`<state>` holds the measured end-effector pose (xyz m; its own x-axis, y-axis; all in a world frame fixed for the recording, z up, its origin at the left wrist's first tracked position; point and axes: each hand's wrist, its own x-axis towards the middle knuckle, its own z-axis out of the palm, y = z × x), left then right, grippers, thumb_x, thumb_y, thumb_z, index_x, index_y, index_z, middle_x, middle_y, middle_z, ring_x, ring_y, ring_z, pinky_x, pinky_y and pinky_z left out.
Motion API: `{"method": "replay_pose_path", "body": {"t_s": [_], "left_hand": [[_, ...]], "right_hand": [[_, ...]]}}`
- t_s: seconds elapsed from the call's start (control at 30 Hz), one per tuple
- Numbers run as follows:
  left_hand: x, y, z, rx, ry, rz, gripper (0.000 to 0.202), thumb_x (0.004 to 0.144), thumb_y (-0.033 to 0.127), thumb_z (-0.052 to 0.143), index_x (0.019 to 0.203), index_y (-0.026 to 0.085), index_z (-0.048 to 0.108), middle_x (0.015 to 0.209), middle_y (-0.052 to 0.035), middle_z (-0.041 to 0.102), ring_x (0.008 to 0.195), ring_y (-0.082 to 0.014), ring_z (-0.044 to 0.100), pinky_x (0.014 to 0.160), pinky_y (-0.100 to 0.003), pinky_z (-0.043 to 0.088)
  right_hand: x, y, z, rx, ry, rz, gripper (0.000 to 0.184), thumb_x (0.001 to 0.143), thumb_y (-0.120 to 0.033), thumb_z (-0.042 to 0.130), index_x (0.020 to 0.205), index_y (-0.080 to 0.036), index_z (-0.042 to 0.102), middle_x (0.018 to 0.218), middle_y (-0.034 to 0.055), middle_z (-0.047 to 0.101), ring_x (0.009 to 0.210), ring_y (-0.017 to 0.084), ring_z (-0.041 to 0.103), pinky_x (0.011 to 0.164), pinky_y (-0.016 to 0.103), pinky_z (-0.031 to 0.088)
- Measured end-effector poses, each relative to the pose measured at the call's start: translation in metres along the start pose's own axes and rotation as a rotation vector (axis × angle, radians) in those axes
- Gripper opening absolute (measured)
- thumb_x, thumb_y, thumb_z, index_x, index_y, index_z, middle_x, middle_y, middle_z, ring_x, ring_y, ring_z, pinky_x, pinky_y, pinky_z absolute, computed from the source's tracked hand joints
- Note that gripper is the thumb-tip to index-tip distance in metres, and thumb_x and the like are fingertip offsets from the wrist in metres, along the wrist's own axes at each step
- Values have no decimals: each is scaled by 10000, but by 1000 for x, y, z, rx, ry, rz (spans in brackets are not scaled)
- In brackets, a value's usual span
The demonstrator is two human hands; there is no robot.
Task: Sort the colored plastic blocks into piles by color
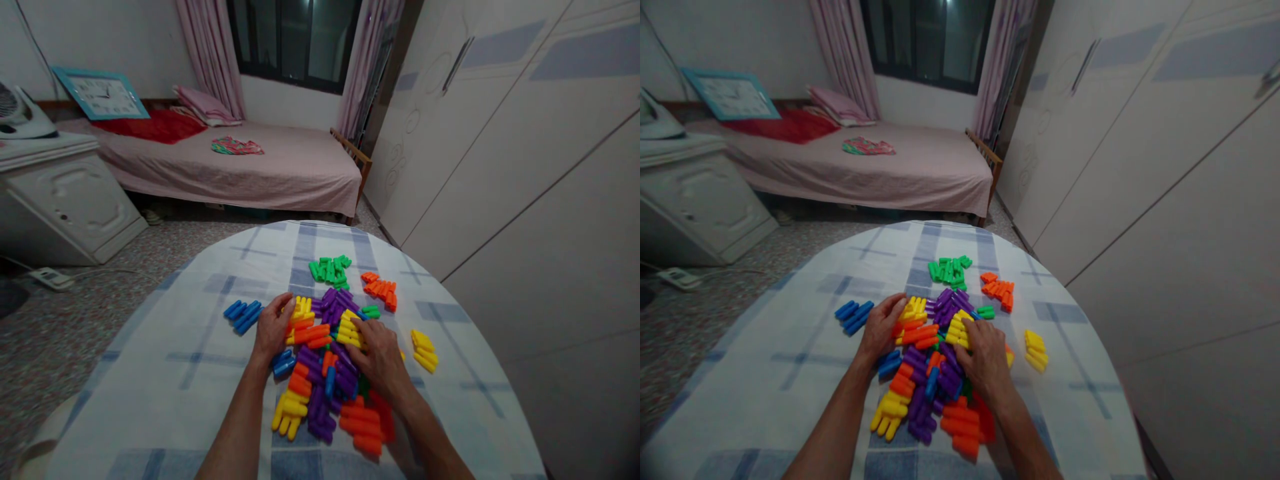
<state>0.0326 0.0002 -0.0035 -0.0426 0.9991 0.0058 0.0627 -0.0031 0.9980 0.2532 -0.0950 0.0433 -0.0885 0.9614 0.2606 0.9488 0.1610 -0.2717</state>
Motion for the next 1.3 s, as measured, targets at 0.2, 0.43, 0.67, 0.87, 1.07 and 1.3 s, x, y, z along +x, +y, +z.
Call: {"method": "replay_pose_path", "body": {"t_s": [0.2, 0.43, 0.67, 0.87, 1.07, 1.3], "left_hand": [[-1, 3, -1, 41, -12, 17, 466, 802, 486, 577, 1095, 130, 649, 1121, -135, 666, 1021, -253, 621, 921, -389, 466], [-1, 4, 0, 12, 7, 3, 465, 777, 490, 603, 1073, 136, 661, 1094, -121, 681, 997, -251, 631, 903, -377, 475], [-2, 6, -1, 51, -1, 16, 462, 793, 484, 583, 1077, 127, 652, 1114, -132, 670, 1021, -258, 622, 926, -388, 464], [-2, 6, -1, 24, -12, -4, 494, 797, 496, 575, 1104, 112, 630, 1123, -141, 661, 1015, -256, 622, 917, -387, 469], [-3, 7, -1, 17, -12, -14, 497, 786, 502, 586, 1100, 119, 635, 1107, -134, 668, 1003, -260, 626, 895, -384, 479], [-1, 2, 0, 5, -11, -12, 491, 789, 498, 588, 1094, 115, 633, 1102, -137, 666, 991, -257, 629, 886, -388, 483]], "right_hand": [[-8, 6, -7, 94, 173, 13, 296, 869, -311, 507, 1131, -191, 577, 974, 79, 645, 934, 226, 586, 847, 385, 432], [-27, 95, -31, 69, 436, 465, 381, 844, -432, 405, 1079, -200, 595, 1021, 93, 639, 888, 235, 593, 790, 375, 468], [-45, 138, 3, -35, 394, 621, 516, 878, -429, 272, 1180, -139, 574, 1103, 169, 593, 1040, 304, 536, 893, 495, 409], [-40, 124, 3, -70, 364, 582, 566, 898, -459, 250, 1334, -164, 459, 1317, 142, 511, 1177, 294, 476, 958, 492, 375], [-35, 127, 5, -147, 350, 386, 480, 897, -433, 342, 1266, -182, 518, 1294, 124, 543, 1175, 261, 487, 952, 446, 389], [-36, 116, -1, -149, 316, 304, 342, 865, -393, 419, 1043, -177, 616, 1051, 100, 648, 981, 249, 577, 870, 417, 420]]}}
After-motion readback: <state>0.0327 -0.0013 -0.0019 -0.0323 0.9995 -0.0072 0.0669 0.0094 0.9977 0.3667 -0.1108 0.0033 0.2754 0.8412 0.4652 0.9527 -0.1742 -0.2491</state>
